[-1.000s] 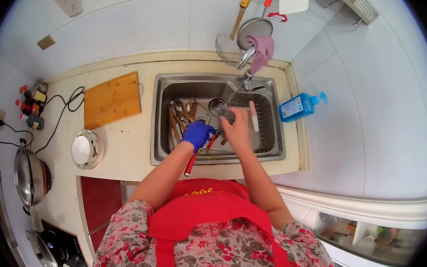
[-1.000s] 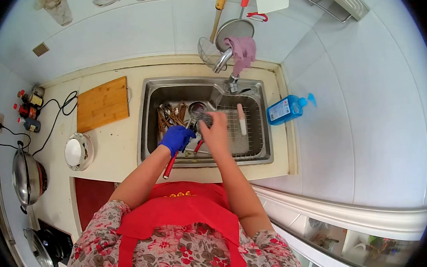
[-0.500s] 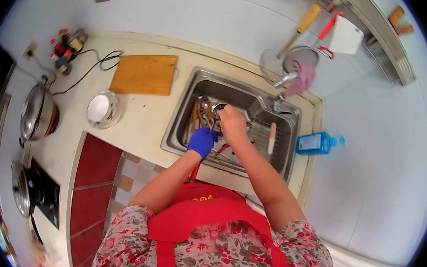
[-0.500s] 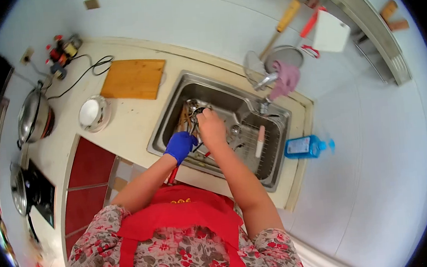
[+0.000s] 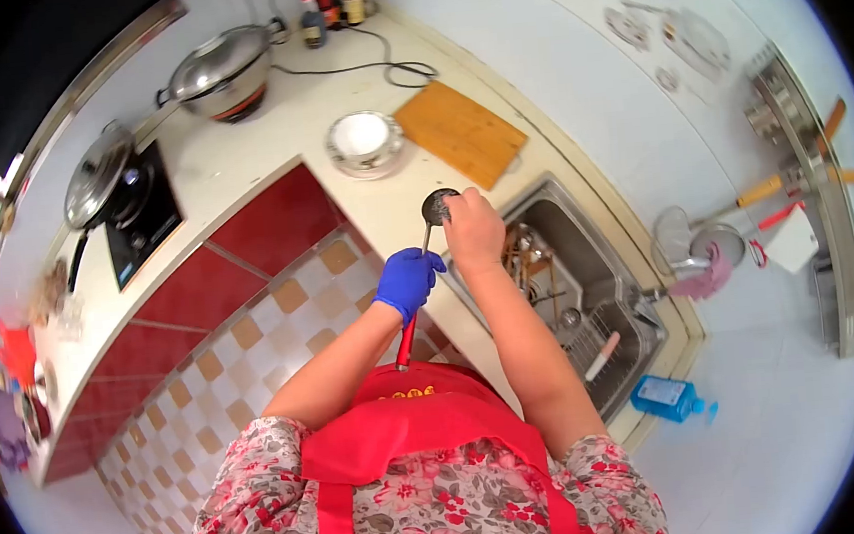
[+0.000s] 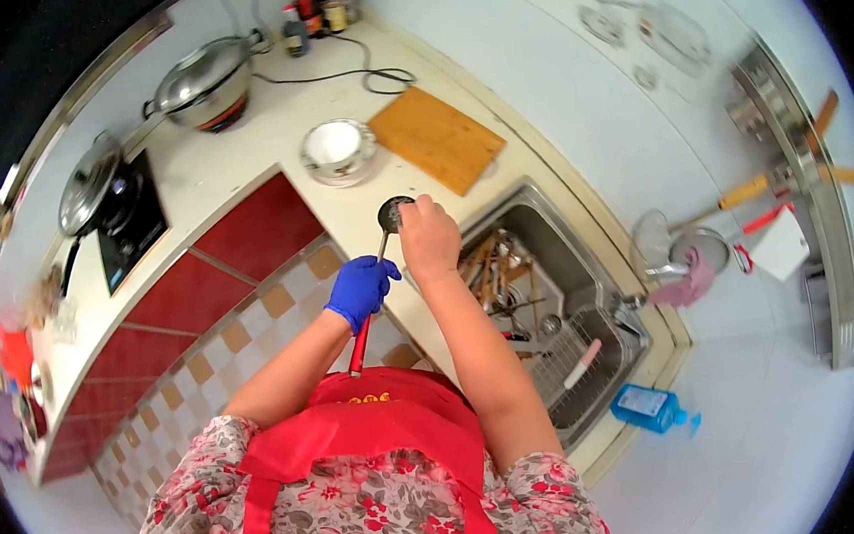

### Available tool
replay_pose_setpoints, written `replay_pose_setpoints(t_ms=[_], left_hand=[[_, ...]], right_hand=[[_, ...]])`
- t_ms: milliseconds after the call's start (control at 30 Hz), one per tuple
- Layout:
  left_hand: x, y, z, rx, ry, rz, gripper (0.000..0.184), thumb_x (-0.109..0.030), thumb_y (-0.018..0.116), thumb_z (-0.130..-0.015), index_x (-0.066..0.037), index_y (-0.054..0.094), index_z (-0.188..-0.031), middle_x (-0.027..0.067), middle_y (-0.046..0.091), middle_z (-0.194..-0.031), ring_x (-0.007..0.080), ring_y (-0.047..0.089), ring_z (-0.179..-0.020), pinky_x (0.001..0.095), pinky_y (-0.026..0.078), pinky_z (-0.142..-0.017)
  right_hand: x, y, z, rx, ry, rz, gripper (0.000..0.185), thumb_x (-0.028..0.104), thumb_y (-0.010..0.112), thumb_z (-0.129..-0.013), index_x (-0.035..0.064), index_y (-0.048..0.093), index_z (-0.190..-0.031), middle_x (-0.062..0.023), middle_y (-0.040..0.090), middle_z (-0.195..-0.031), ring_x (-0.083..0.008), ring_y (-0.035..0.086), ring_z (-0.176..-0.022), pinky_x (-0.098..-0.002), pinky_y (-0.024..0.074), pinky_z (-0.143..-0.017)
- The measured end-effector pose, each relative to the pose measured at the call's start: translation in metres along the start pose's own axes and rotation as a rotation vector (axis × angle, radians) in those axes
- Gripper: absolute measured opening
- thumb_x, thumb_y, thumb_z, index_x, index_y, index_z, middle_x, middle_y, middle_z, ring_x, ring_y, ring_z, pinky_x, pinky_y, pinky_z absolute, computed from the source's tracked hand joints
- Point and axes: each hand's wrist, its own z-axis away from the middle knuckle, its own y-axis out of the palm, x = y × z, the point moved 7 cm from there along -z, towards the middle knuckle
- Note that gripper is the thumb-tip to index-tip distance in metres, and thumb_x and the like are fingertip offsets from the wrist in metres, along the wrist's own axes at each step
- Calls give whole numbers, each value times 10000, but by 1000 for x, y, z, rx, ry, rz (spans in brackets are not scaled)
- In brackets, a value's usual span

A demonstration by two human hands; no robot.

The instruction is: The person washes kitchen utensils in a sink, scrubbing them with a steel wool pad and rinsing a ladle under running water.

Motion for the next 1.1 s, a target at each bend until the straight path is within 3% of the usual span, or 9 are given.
replay_pose_setpoints(t_ms=[167, 300, 367, 467, 533, 667, 800, 900, 1100], left_hand=[[-4, -99, 36, -202, 28, 8, 195, -134, 457, -841, -43, 607, -757, 11, 471, -527, 96, 401, -406, 244, 326, -375], [14, -162, 69, -253, 66, 194, 190, -154, 461, -843, -48, 587, -747, -2, 434, -512, 86, 357, -387, 229, 278, -359], [2, -195, 96, -384, 67, 269, 187, -156, 466, -845, -50, 587, -749, -7, 430, -513, 88, 349, -384, 229, 268, -356], [8, -235, 129, -451, 87, 393, 172, -144, 472, -835, -47, 581, -744, -10, 420, -507, 85, 349, -385, 225, 259, -353], [21, -261, 153, -559, 108, 452, 166, -142, 478, -833, -47, 580, -743, -11, 415, -505, 85, 345, -384, 226, 260, -353], [34, -292, 211, -737, 187, 566, 137, -150, 513, -827, -51, 576, -755, -12, 414, -508, 79, 343, -380, 222, 265, -349], [44, -308, 259, -897, 273, 719, 136, -161, 524, -834, -55, 567, -760, -15, 418, -514, 79, 342, -374, 219, 270, -345], [60, -307, 280, -988, 286, 777, 141, -165, 527, -838, -57, 566, -757, -16, 422, -516, 80, 343, -369, 219, 274, -342], [80, -301, 323, -1166, 394, 893, 150, -171, 526, -844, -57, 564, -753, -15, 432, -520, 76, 352, -362, 218, 279, -338]], right_hand=[[98, 54, -9, 236, 91, -116, 218, 82, 674, -626, 101, 600, -830, -64, 530, -810, -263, 558, -748, -373, 462, -629], [190, 54, -33, 31, -221, -303, 219, 90, 671, -625, 111, 601, -831, -53, 529, -806, -255, 560, -725, -355, 460, -610], [224, 60, -36, 1, -257, -257, 235, 83, 678, -608, 100, 570, -816, -62, 497, -819, -256, 550, -717, -372, 463, -592], [278, 85, -25, 216, -266, -284, 204, 90, 672, -625, 81, 572, -802, -73, 506, -828, -273, 567, -729, -398, 475, -575], [327, 91, -15, 282, -447, -500, 178, 102, 664, -645, 82, 573, -797, -77, 508, -824, -274, 567, -755, -384, 474, -599], [408, 80, -9, 99, -724, -592, 176, 88, 667, -640, 96, 573, -788, -67, 490, -787, -265, 551, -730, -370, 463, -598], [457, 72, 16, 253, -730, -625, 147, 91, 650, -664, 94, 574, -790, -59, 480, -748, -265, 543, -718, -369, 459, -592], [491, 77, 41, 421, -915, -831, 174, 67, 662, -639, 90, 583, -792, -60, 501, -767, -258, 554, -732, -371, 456, -593], [525, 47, 64, 275, -991, -882, 129, 58, 658, -649, 95, 595, -755, -61, 519, -791, -258, 564, -728, -364, 464, -599]])
